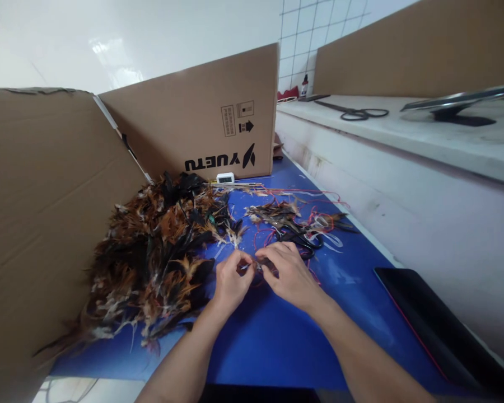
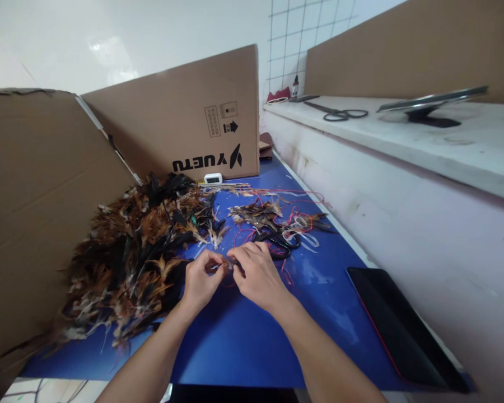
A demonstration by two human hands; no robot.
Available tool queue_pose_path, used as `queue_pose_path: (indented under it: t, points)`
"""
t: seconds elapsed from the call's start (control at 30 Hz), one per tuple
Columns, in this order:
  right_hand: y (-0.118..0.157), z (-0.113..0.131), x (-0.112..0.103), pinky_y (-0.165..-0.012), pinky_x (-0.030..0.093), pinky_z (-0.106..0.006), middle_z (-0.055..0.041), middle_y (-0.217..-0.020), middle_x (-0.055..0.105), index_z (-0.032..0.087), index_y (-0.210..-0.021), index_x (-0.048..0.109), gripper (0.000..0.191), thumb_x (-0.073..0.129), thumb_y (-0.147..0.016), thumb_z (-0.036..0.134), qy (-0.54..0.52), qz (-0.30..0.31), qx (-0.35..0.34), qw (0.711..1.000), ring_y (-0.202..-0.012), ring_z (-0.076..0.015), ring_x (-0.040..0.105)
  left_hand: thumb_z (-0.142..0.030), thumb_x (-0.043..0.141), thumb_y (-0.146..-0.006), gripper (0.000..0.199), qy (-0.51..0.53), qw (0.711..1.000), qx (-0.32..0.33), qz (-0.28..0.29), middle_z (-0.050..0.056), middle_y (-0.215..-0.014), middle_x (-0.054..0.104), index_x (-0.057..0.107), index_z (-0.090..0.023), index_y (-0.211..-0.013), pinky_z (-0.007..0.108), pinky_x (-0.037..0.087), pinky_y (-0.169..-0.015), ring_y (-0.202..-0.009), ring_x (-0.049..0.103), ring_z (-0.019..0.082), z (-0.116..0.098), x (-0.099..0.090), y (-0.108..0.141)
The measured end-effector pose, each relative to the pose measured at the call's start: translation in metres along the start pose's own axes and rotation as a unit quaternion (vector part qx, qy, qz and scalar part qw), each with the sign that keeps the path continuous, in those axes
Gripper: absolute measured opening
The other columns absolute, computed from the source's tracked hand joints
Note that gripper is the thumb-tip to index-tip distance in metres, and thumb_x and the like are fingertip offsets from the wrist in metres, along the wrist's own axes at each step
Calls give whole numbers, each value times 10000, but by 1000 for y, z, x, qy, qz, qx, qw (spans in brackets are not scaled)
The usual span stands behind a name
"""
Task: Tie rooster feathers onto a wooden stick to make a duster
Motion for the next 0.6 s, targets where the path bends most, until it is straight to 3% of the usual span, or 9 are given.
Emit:
queue_pose_path:
  t: [0.27, 0.6]
  points:
    - [2, -18, 6, -779, 362, -353, -25, -868, 659, 240, -898, 634, 144, 524, -837, 169, -32, 1, 84, 996, -863, -184, 563, -125, 517, -805, 97, -143, 975, 169, -27, 22, -782, 676, 587, -192, -811, 208, 508, -670, -704, 633, 102, -19, 5, 10]
    - [2, -25, 15, -784, 394, -350, -7, -824, 673, 237, -831, 652, 159, 519, -840, 150, -142, 75, 117, 980, -856, -184, 528, -109, 545, -813, 156, -163, 956, 240, -36, 35, -868, 717, 627, -208, -901, 242, 535, -772, -809, 678, 134, -24, 3, 15]
Point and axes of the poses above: each hand's wrist, its own y-axis away from the middle knuckle, its own x-axis out of the palm, z = x × y, the point moved 7 cm from there along -y, towards the middle knuckle
